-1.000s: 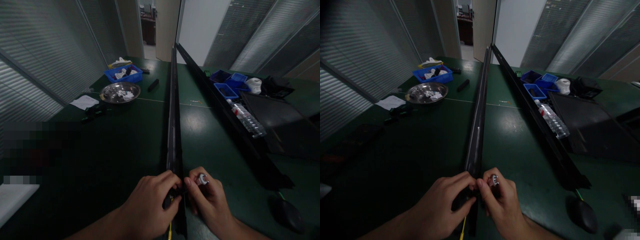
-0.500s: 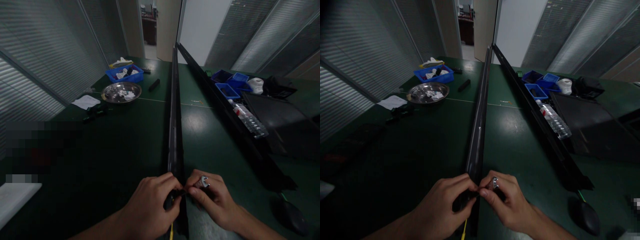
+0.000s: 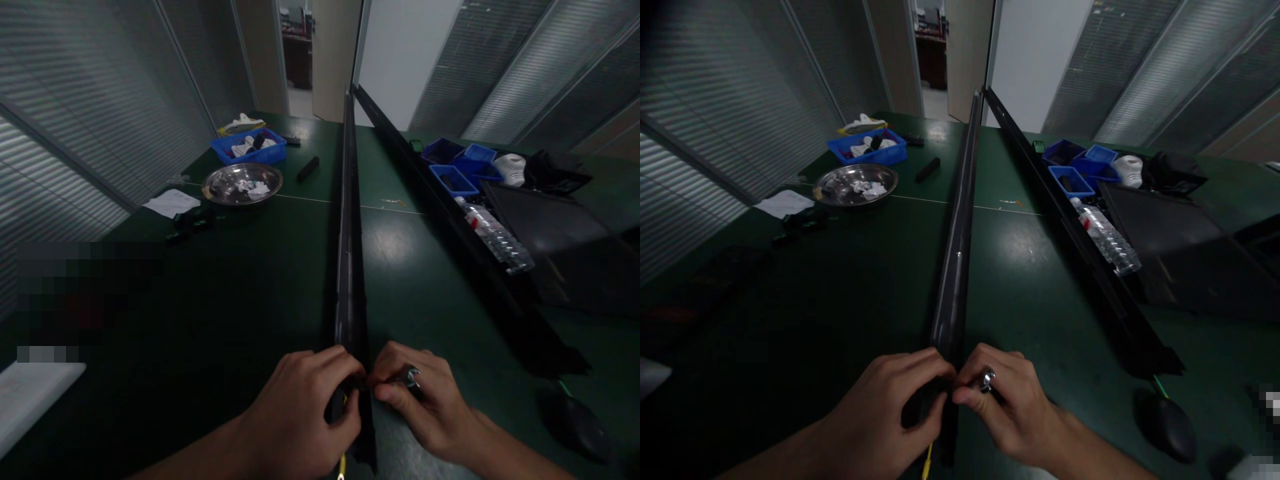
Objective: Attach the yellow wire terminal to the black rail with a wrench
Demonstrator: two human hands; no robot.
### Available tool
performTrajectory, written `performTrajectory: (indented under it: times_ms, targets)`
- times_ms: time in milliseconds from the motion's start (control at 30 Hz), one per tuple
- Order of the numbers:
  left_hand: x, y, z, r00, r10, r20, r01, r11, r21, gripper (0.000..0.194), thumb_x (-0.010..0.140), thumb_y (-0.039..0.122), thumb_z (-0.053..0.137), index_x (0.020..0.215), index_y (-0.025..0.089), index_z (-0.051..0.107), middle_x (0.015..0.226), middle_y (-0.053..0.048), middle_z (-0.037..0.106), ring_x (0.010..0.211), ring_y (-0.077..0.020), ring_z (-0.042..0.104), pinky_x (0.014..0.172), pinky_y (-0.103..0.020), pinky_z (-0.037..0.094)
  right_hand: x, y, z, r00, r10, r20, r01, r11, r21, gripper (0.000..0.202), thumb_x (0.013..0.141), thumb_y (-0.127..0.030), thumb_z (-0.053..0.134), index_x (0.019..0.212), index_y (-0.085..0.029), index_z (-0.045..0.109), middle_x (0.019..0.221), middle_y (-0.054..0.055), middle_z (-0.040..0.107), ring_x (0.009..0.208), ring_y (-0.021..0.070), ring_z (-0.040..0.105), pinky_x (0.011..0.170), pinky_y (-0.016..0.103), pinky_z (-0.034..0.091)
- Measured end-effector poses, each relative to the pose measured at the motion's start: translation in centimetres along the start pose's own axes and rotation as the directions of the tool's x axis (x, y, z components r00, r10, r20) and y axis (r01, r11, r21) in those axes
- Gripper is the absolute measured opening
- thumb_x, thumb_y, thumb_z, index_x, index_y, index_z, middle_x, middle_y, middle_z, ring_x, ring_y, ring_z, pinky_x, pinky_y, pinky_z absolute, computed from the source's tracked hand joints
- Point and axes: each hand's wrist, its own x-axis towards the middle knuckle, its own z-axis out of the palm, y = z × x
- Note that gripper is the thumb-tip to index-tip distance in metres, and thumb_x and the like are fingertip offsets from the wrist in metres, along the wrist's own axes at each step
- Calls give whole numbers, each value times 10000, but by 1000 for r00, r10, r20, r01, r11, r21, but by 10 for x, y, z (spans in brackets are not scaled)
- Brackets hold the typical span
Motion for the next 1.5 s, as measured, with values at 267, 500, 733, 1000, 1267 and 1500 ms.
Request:
performTrajectory:
  times_ms: [267, 500, 733, 1000, 1267, 1500]
  targets:
    - [-2, -16, -1, 984, 160, -76, -165, 985, -54, 285, 938, 90, 386, 1037, 192, 633, 869, -24, 653, 714, -146, 636, 639, -285, 443, -8, -2, 4, 999, -33, 30, 36, 993, -110, 124, 1058, -245, 543, 972, -188, 613, 805, 26, 677, 704, 135, 647, 609, 274, 417]
    - [-1, -16, -3, 983, 176, -49, -180, 980, -83, 269, 904, 79, 400, 1015, 181, 623, 867, -32, 643, 706, -150, 632, 629, -282, 443, -4, -10, 6, 985, -89, 147, 123, 963, -242, 112, 1048, -174, 502, 1075, -171, 611, 835, 23, 691, 697, 134, 641, 630, 292, 419]
    - [2, -14, -8, 971, 222, 87, -222, 975, -7, 114, 854, 103, 496, 893, 173, 577, 877, -33, 624, 716, -164, 627, 619, -295, 434, 6, -20, 5, 975, -47, 216, 106, 957, -271, 191, 1082, -183, 418, 1075, -170, 609, 892, 38, 711, 758, 156, 640, 670, 306, 413]
    - [-1, -17, -6, 970, 228, 89, -229, 973, 10, 114, 918, 138, 507, 928, 157, 619, 901, -48, 640, 747, -176, 646, 648, -297, 473, 6, -19, 2, 975, 19, 221, 40, 965, -258, 199, 1089, -238, 455, 1094, -178, 645, 877, 25, 684, 759, 147, 626, 631, 309, 372]
    - [2, -16, -10, 971, 218, 96, -219, 976, -3, 43, 895, 150, 550, 875, 170, 582, 881, -39, 644, 735, -169, 645, 651, -287, 473, 20, -29, -16, 909, 72, 410, 50, 959, -278, 230, 1094, -267, 472, 1265, -244, 624, 1011, 13, 713, 888, 148, 674, 649, 311, 399]
    - [5, -18, -13, 972, 212, 101, -212, 977, -6, 84, 895, 136, 531, 894, 166, 609, 841, -24, 623, 691, -157, 616, 587, -284, 394, 25, -28, -16, 895, 95, 435, 41, 955, -294, 256, 1111, -271, 401, 1073, -181, 638, 919, 29, 665, 806, 153, 642, 637, 303, 403]
